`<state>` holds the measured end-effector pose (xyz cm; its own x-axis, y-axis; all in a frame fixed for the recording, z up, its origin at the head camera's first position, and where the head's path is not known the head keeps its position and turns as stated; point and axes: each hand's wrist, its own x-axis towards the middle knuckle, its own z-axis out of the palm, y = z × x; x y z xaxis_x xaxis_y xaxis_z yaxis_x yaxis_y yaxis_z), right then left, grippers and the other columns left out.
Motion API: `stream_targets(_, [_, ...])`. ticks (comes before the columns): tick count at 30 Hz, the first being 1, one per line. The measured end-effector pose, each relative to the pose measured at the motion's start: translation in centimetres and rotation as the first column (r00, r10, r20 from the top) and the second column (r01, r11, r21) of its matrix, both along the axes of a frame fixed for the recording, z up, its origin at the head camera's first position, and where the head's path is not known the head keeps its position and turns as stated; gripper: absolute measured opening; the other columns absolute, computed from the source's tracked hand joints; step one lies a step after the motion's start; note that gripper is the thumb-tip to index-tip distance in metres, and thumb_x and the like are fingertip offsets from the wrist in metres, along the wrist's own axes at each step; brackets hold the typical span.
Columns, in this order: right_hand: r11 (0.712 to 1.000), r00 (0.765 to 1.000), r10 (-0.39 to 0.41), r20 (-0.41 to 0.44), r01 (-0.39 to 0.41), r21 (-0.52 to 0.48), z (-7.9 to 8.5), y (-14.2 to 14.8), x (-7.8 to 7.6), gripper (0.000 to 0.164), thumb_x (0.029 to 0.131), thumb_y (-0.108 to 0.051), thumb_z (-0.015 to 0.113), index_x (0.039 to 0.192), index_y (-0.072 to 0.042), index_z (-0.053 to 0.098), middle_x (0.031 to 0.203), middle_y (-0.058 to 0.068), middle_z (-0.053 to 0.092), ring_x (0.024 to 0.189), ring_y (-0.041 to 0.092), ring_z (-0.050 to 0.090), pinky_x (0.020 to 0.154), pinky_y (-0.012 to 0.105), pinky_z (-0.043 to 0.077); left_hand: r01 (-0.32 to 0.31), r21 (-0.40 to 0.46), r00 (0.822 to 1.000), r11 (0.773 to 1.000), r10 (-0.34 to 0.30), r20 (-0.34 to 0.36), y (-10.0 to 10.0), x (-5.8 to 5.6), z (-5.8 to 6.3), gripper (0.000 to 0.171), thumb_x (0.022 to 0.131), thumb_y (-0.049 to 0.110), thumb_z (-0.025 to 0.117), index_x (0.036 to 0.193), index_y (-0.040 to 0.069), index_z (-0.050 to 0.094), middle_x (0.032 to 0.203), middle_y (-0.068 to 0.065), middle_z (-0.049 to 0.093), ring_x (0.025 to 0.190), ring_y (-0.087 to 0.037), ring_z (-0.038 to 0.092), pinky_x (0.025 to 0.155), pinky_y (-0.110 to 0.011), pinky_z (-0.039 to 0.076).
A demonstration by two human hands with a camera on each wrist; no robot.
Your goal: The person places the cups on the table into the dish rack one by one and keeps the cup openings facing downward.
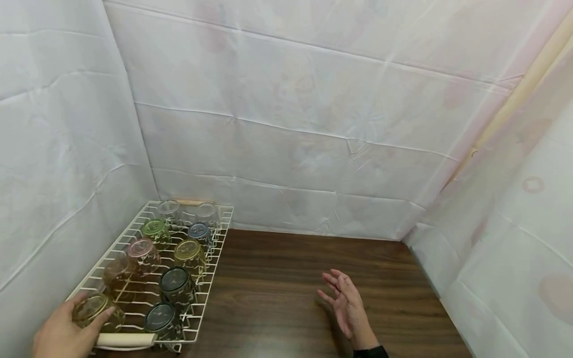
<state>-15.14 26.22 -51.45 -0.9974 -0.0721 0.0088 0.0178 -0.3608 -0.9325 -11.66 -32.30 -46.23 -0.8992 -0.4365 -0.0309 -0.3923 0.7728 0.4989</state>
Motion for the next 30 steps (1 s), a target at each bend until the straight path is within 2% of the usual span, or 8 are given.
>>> stream_targets(4, [1.000, 1.000, 0.011, 0.001, -0.011, -0.004, -0.4, -0.3, 0.1, 0.035, 0.118, -0.038, 0.036, 0.144, -0.018, 0.045, 0.140, -0.003, 0.063, 0.144, 0.020, 0.050, 0.117, 0.050, 0.049, 0.023, -0.015, 1.000, 1.000, -0.023, -0.007, -0.3, -0.3, -0.2, 0.080, 0.092, 0.045, 0.080, 0.146, -0.005, 0.049, 0.142, -0.045, 0.052, 0.120, -0.067, 0.056, 0.089, -0.068, 0.052])
stream_targets(11, [1.000, 1.000, 0.009, 0.010, -0.009, 0.001, -0.7, -0.8, 0.0, 0.033, 0.117, -0.037, 0.037, 0.142, -0.018, 0.046, 0.139, -0.003, 0.062, 0.144, 0.022, 0.050, 0.119, 0.053, 0.047, 0.130, -0.042, 0.989, 0.991, -0.126, 0.082, -0.9, -1.0, -0.4, 0.093, 0.089, 0.048, 0.082, 0.144, -0.015, 0.042, 0.139, -0.051, 0.047, 0.123, -0.070, 0.051, 0.091, -0.071, 0.053])
stream_targets(13, [1.000, 1.000, 0.007, 0.013, -0.007, 0.007, -0.8, -1.0, 0.1, 0.032, 0.117, -0.037, 0.037, 0.141, -0.017, 0.046, 0.138, -0.002, 0.062, 0.144, 0.023, 0.050, 0.119, 0.054, 0.047, 0.151, -0.044, 0.985, 0.988, -0.147, 0.085, -1.2, -1.1, -0.5, 0.095, 0.088, 0.048, 0.083, 0.143, -0.017, 0.041, 0.139, -0.052, 0.046, 0.124, -0.071, 0.050, 0.091, -0.072, 0.053])
stream_targets(20, [1.000, 1.000, 0.005, 0.027, -0.005, 0.005, -1.1, -1.4, 0.1, 0.032, 0.117, -0.037, 0.037, 0.139, -0.017, 0.047, 0.137, -0.002, 0.063, 0.141, 0.023, 0.051, 0.117, 0.052, 0.048, 0.195, -0.079, 0.977, 0.978, -0.187, 0.098, -1.8, -1.4, -0.8, 0.107, 0.087, 0.061, 0.081, 0.142, -0.021, 0.040, 0.137, -0.053, 0.048, 0.122, -0.071, 0.052, 0.087, -0.070, 0.055])
stream_targets(26, [1.000, 1.000, 0.003, 0.019, -0.003, 0.008, -1.5, -1.3, 0.3, 0.029, 0.117, -0.035, 0.037, 0.138, -0.018, 0.049, 0.135, -0.002, 0.064, 0.140, 0.023, 0.052, 0.116, 0.052, 0.048, 0.174, -0.101, 0.983, 0.979, -0.166, 0.081, -1.7, -1.4, -0.9, 0.106, 0.088, 0.061, 0.080, 0.142, -0.021, 0.040, 0.137, -0.053, 0.047, 0.121, -0.071, 0.051, 0.090, -0.072, 0.053])
stream_targets(28, [1.000, 1.000, -0.002, 0.006, 0.001, 0.028, -1.8, -1.2, 0.4, 0.028, 0.118, -0.034, 0.037, 0.137, -0.018, 0.050, 0.135, -0.002, 0.065, 0.140, 0.023, 0.053, 0.116, 0.054, 0.047, 0.146, -0.123, 0.989, 0.982, -0.144, 0.029, -1.1, -1.1, -0.8, 0.101, 0.089, 0.058, 0.079, 0.142, -0.020, 0.041, 0.135, -0.053, 0.047, 0.119, -0.072, 0.051, 0.092, -0.074, 0.051])
stream_targets(30, [0.996, 0.999, -0.035, 0.006, 0.034, 0.079, -1.8, -1.1, 0.5, 0.033, 0.117, -0.035, 0.039, 0.139, -0.013, 0.050, 0.135, 0.000, 0.064, 0.139, 0.024, 0.054, 0.116, 0.055, 0.048, 0.104, -0.152, 0.992, 0.983, -0.113, -0.050, 0.0, -0.8, -0.6, 0.095, 0.094, 0.058, 0.073, 0.143, -0.018, 0.041, 0.136, -0.053, 0.046, 0.120, -0.072, 0.047, 0.098, -0.076, 0.044])
